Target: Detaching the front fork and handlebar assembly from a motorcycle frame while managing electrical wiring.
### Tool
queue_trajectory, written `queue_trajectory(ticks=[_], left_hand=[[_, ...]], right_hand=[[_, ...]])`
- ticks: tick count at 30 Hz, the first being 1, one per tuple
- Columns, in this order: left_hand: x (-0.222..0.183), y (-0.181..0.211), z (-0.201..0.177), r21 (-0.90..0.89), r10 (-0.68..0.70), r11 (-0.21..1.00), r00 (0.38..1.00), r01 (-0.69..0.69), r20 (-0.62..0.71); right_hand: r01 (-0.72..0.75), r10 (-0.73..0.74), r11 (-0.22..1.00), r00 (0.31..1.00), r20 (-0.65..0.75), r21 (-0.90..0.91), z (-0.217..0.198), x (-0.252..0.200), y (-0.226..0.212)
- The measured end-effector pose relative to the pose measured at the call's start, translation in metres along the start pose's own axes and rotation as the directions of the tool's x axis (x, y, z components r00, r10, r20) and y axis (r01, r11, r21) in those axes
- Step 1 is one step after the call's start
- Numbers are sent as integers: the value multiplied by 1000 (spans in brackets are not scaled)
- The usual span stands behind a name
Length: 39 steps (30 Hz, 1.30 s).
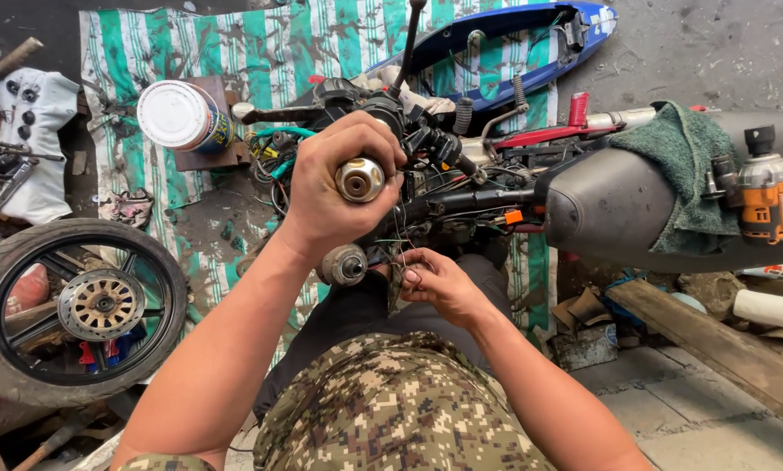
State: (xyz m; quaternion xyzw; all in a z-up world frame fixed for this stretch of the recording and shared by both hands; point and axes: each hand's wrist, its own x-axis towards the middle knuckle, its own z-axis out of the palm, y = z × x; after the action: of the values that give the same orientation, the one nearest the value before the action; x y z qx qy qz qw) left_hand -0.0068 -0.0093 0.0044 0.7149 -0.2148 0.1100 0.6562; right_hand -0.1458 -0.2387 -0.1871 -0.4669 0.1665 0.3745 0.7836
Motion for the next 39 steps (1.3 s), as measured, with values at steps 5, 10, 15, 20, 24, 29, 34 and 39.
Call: queue_trajectory(ticks=[5,10,15,20,24,29,34,39], left_hand=[[0,-1,-3,7,-3,1000,1000,3,10],[-1,1,-1,15,4,1000,1000,-4,2],[-3,2,2,6,18,1000,1000,-18,17],[-8,-1,4,-2,6,1000,1000,-6,8],[-5,3,6,-5,11,1000,1000,-11,27],[-7,7,5,-4,-24,1000,998,24,53],[-7,5,2,-9,-28,1000,998,29,60],[-7,5,-3,-10,-34,999,997,35,68]], right_hand=[[-34,32,999,996,85,29,-5,-1,0],[28,-25,983,1000,19,-183,10,-10,3],[-17,23,989,999,41,-144,46,-10,-14],[-44,53,996,993,109,-78,24,-7,2],[36,2,979,982,186,-202,38,-5,7],[215,-65,850,949,310,-480,52,1,26],[248,-72,736,954,291,-630,95,-5,18],[182,-57,760,975,215,-624,116,-14,-2]])
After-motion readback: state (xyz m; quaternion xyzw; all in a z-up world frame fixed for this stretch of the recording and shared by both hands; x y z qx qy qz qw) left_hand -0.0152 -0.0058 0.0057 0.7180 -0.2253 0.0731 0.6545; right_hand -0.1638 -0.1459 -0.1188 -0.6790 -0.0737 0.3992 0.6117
